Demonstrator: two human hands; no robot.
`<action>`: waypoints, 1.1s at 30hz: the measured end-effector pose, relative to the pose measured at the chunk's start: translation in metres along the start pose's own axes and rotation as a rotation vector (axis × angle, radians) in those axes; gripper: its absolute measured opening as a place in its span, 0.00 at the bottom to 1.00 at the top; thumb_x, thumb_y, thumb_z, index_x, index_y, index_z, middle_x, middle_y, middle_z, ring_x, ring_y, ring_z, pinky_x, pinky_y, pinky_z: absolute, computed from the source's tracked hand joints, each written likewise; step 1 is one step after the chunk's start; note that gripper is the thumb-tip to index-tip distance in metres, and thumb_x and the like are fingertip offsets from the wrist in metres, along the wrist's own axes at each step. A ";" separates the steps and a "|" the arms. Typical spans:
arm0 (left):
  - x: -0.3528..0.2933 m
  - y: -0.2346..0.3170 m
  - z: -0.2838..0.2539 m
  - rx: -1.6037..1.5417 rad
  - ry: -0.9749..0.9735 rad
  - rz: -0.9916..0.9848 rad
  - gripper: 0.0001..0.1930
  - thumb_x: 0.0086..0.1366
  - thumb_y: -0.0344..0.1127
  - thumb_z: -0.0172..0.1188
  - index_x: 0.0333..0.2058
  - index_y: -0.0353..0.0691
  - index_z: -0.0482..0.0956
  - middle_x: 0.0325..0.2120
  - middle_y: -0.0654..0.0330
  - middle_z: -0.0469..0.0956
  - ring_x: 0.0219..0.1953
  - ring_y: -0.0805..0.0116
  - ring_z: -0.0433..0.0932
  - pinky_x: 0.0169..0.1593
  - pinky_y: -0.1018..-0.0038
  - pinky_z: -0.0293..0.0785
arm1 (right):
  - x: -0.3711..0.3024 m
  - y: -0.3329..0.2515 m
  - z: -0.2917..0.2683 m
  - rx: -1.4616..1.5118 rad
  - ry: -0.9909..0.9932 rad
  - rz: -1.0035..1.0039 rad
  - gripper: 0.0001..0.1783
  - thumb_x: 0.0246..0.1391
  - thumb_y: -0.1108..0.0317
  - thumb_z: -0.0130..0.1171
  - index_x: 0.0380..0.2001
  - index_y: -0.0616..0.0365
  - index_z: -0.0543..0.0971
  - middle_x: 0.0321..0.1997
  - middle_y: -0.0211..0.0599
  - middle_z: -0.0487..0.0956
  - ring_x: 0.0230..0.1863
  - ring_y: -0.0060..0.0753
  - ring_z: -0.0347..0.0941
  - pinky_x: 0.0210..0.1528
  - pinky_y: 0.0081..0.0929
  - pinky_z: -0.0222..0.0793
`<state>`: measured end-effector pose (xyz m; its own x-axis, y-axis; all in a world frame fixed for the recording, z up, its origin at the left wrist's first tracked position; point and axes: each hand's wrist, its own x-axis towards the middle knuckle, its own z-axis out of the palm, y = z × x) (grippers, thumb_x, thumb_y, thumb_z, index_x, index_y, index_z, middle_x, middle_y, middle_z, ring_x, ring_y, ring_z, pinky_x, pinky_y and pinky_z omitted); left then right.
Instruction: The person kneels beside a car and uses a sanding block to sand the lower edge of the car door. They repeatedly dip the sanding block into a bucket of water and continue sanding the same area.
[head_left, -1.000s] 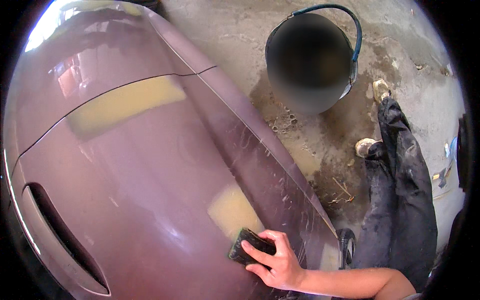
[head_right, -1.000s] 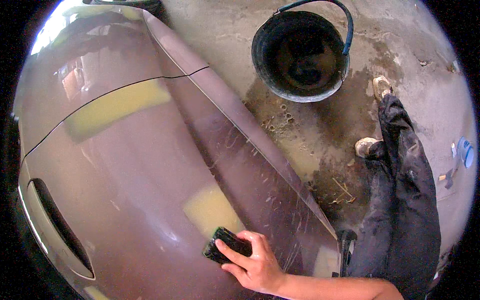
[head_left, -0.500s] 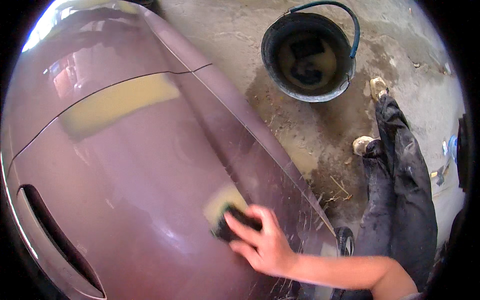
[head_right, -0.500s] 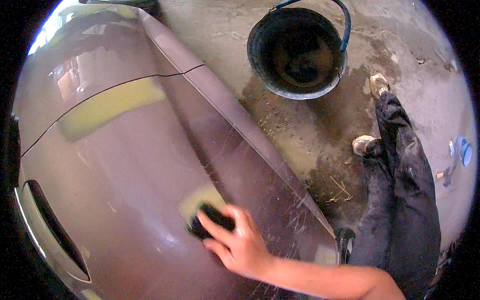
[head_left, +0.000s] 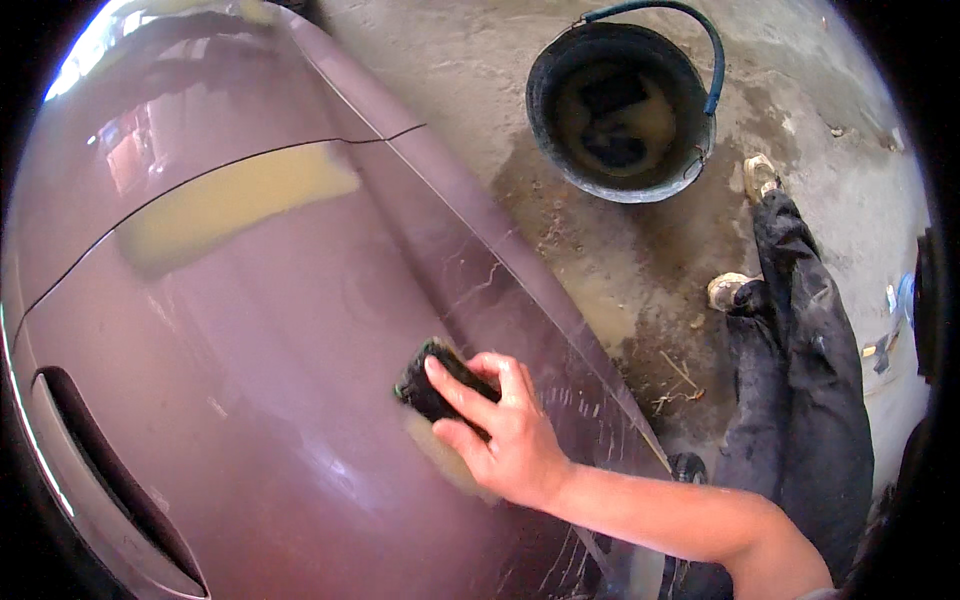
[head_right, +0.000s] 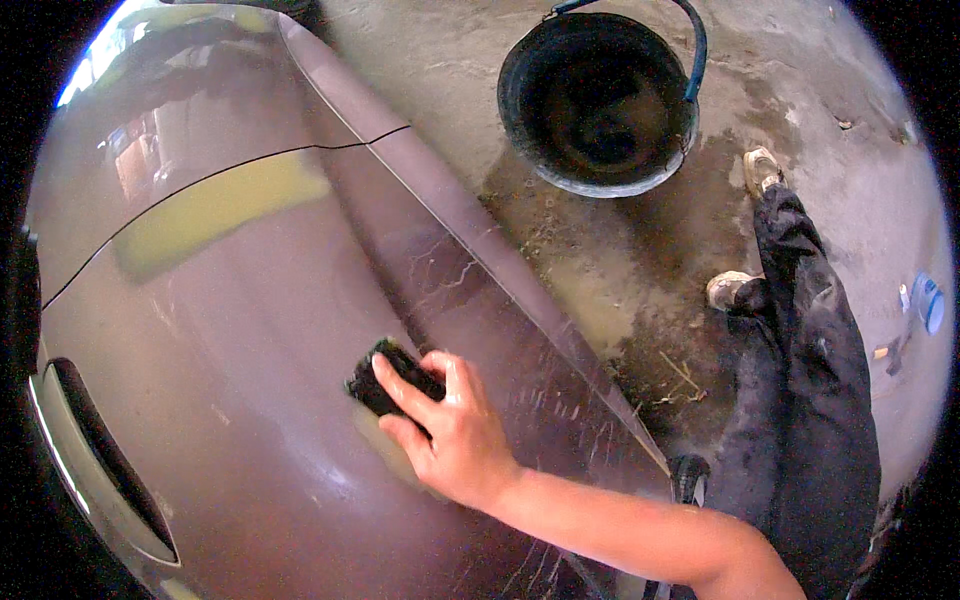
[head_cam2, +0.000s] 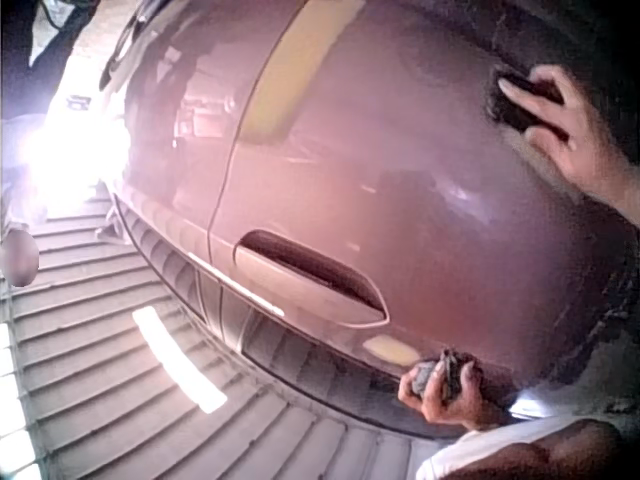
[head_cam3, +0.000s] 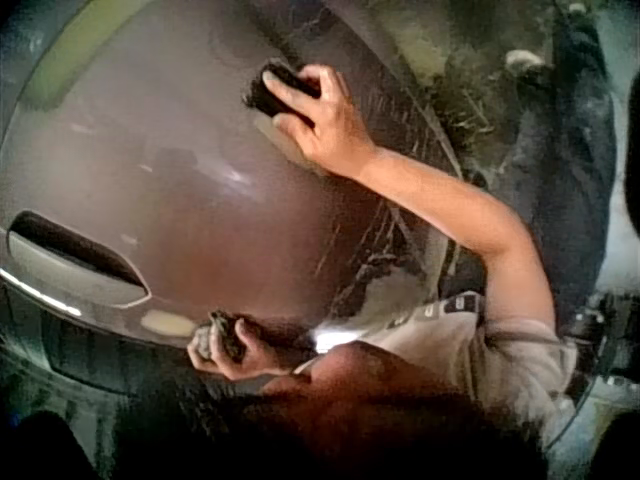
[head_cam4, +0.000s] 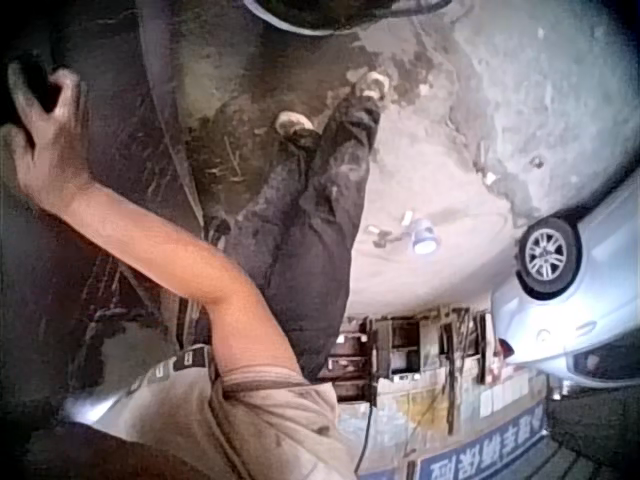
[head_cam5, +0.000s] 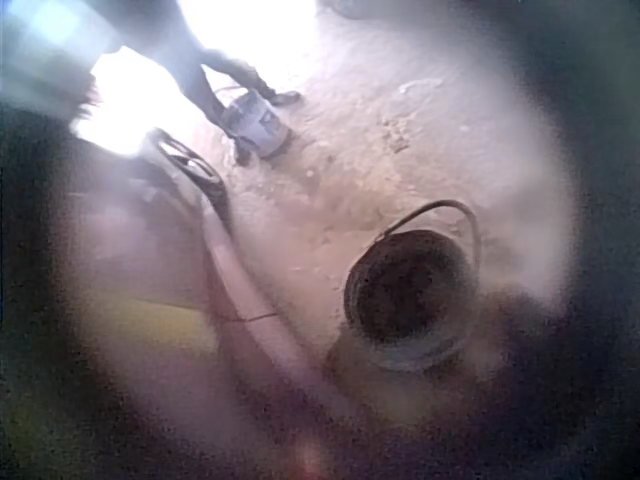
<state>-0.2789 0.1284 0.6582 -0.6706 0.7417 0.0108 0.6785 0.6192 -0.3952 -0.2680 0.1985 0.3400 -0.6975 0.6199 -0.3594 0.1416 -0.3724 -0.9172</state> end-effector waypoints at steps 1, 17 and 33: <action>0.001 0.001 0.000 0.009 -0.004 -0.002 0.19 0.62 0.43 0.68 0.40 0.30 0.79 0.49 0.45 0.67 0.41 0.54 0.73 0.38 0.59 0.74 | 0.006 0.000 0.001 -0.001 0.015 -0.005 0.30 0.54 0.61 0.64 0.61 0.43 0.74 0.51 0.51 0.68 0.51 0.52 0.67 0.55 0.42 0.66; 0.000 0.002 0.004 0.072 0.027 -0.016 0.18 0.68 0.42 0.61 0.44 0.29 0.80 0.45 0.47 0.68 0.39 0.56 0.72 0.40 0.58 0.70 | -0.051 -0.004 -0.014 -0.073 -0.100 0.000 0.30 0.54 0.59 0.65 0.62 0.44 0.74 0.51 0.51 0.68 0.50 0.50 0.67 0.55 0.41 0.67; 0.000 0.000 -0.005 0.024 -0.063 -0.004 0.17 0.70 0.42 0.57 0.41 0.29 0.81 0.46 0.46 0.67 0.39 0.56 0.72 0.40 0.58 0.70 | -0.105 -0.007 -0.028 -0.045 -0.190 0.081 0.32 0.51 0.61 0.67 0.61 0.45 0.75 0.51 0.49 0.67 0.51 0.51 0.66 0.57 0.42 0.64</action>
<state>-0.2770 0.1294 0.6630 -0.6914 0.7211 -0.0451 0.6689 0.6152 -0.4172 -0.1755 0.1553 0.3792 -0.8017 0.4467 -0.3971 0.2305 -0.3820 -0.8950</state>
